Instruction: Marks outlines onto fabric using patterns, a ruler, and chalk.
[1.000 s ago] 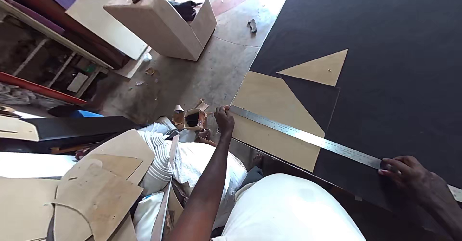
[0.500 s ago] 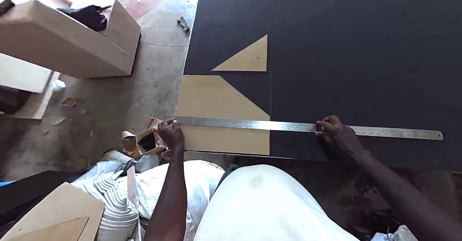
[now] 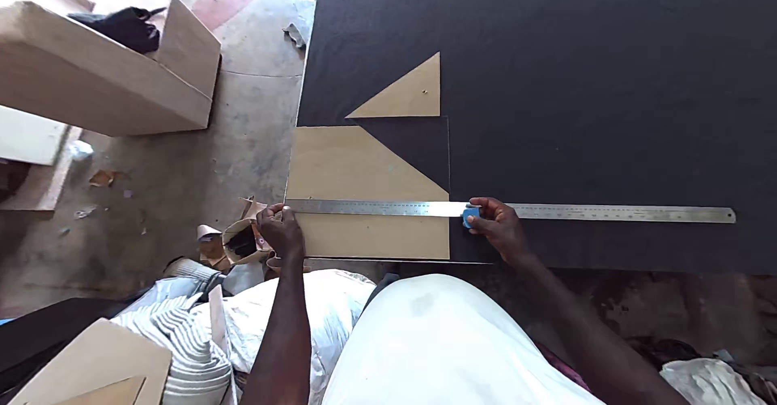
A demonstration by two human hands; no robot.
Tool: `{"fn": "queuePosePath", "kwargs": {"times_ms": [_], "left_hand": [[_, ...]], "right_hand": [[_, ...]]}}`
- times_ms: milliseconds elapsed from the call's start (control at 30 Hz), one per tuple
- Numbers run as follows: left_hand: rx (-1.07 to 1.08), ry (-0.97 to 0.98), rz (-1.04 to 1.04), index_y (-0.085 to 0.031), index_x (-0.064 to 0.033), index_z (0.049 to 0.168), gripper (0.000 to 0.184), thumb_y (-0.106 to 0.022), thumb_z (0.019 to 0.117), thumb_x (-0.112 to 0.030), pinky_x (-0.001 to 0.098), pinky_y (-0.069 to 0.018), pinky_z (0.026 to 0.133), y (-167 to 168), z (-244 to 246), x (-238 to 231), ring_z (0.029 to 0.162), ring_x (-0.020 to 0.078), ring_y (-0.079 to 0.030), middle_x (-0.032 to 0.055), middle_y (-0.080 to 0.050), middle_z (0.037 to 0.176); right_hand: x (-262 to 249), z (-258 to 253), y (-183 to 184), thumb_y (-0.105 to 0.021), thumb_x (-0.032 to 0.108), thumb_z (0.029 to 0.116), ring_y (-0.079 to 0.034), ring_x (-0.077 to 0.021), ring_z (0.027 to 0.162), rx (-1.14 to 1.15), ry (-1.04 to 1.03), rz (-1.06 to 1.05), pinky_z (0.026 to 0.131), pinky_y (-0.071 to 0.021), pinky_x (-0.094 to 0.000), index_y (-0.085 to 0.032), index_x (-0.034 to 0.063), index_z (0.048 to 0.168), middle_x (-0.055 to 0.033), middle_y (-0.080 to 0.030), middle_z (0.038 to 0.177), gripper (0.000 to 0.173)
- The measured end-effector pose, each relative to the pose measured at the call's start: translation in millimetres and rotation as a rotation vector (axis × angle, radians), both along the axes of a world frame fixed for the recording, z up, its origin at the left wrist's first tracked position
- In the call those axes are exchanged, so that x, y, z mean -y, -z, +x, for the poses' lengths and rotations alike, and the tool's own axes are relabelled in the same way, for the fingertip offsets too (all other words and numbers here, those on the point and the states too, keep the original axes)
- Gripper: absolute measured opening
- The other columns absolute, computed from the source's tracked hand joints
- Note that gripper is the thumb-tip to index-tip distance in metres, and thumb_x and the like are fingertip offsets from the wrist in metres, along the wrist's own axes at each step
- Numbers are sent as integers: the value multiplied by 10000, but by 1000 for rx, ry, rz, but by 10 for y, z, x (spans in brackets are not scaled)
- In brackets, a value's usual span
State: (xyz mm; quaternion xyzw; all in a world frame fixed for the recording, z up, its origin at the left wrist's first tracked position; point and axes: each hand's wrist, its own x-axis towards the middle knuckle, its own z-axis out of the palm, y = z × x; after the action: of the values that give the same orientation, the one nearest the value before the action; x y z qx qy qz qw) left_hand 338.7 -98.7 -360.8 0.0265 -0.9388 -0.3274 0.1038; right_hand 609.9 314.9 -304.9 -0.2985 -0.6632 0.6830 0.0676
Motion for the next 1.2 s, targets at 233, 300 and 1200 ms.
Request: {"fn": "queuePosePath", "kwargs": {"times_ms": [233,300,1200], "left_hand": [[28,-34,37,-695,-67,1168,278,-594,1001,-264,499,-454,1053,-149,9,-87,1179,308,-601,169,-644,1240],[46,-40,60,-693,-52,1168,272,-610,993,-244,474,-454,1059,-217,5,-121,1176,296,-602,167,-648,1238],[276,260,337,-661,-122,1208,274,-658,995,-295,386,-566,908,-143,-233,349,1192,144,-622,37,-600,1405]], "right_hand": [[280,-138,117,-783,109,895,-694,-165,659,8,73,320,595,-614,-351,-693,42,1179,-79,-721,830,306],[350,-159,169,-764,134,909,-672,-144,640,3,87,416,594,-597,-336,-712,44,1134,-68,-713,811,248],[685,-354,-72,-728,172,955,-718,-177,756,235,385,484,678,-631,-391,-745,48,1119,-92,-748,949,206]]}}
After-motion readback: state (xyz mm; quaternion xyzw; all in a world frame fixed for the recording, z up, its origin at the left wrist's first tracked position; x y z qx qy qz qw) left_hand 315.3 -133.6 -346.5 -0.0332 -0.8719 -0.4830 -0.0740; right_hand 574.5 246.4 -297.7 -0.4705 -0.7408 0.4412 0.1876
